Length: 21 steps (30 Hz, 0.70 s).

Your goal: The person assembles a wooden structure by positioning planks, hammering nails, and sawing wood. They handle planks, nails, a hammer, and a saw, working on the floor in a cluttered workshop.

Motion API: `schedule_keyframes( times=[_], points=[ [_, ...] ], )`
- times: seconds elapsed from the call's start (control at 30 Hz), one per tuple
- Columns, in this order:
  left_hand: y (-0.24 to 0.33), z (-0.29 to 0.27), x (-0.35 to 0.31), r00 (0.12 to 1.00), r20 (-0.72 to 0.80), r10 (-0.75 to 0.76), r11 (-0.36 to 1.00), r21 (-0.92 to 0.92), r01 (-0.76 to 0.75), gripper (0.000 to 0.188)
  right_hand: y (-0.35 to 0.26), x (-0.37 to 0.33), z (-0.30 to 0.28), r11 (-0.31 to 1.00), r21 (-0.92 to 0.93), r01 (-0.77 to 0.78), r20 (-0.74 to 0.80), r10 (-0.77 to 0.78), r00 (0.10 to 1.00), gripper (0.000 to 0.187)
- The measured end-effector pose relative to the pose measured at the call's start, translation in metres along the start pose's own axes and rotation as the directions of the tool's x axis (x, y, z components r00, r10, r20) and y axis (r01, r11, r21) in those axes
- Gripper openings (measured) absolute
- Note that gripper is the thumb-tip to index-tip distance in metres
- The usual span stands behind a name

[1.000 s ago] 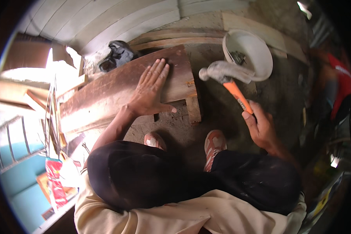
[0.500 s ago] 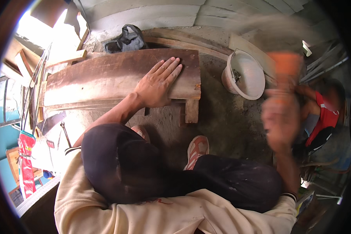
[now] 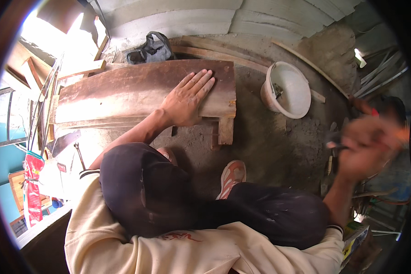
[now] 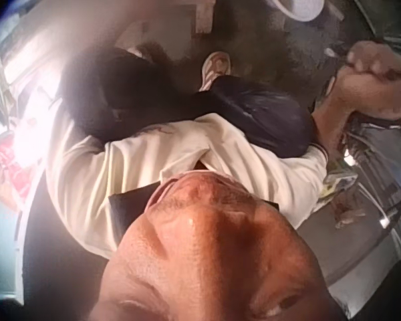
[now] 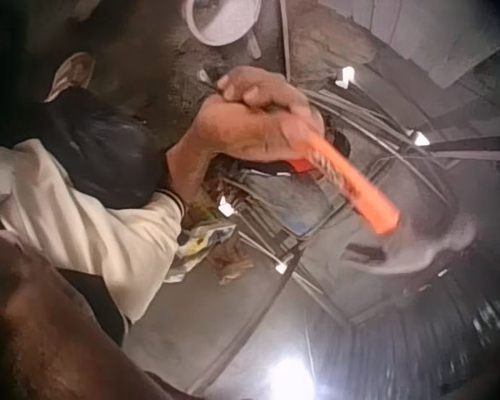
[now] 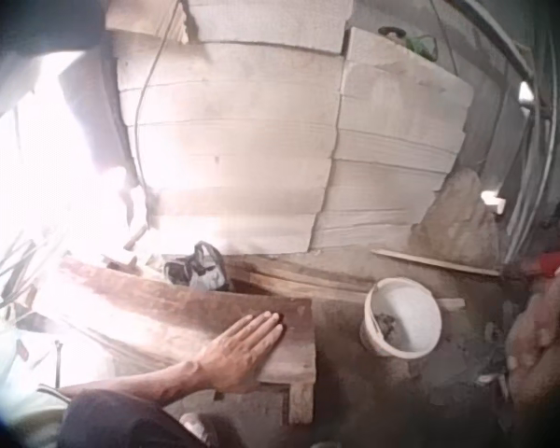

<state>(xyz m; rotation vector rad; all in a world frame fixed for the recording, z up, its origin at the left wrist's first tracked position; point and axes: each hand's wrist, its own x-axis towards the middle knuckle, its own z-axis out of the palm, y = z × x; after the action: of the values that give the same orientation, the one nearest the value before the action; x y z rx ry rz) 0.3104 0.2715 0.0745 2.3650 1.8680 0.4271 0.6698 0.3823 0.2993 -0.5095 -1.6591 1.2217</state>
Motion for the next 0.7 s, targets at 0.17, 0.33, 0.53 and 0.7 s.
schedule_keyframes(
  times=[0.17,0.33,0.53,0.7],
  points=[
    [-0.003,0.007,-0.004,0.995,-0.093,0.038,0.999,-0.005,-0.039,0.116,0.088,-0.06,0.021,0.58,-0.788,-0.206,0.265,0.622,0.737,0.026],
    [-0.006,0.003,0.003,0.999,-0.047,-0.006,0.998,0.058,0.009,0.111,0.082,-0.05,-0.02,0.6,-0.789,0.129,0.25,0.123,0.96,0.026],
    [0.0,0.001,-0.001,0.999,-0.041,0.021,0.999,0.037,-0.02,0.105,0.045,-0.036,-0.025,0.958,-0.2,0.205,0.15,-0.176,0.973,0.006],
    [0.004,-0.001,-0.001,1.0,0.029,0.002,0.999,0.04,-0.003,0.105,0.106,-0.066,0.005,0.538,-0.808,-0.24,0.131,0.562,0.817,0.032]
  ],
)
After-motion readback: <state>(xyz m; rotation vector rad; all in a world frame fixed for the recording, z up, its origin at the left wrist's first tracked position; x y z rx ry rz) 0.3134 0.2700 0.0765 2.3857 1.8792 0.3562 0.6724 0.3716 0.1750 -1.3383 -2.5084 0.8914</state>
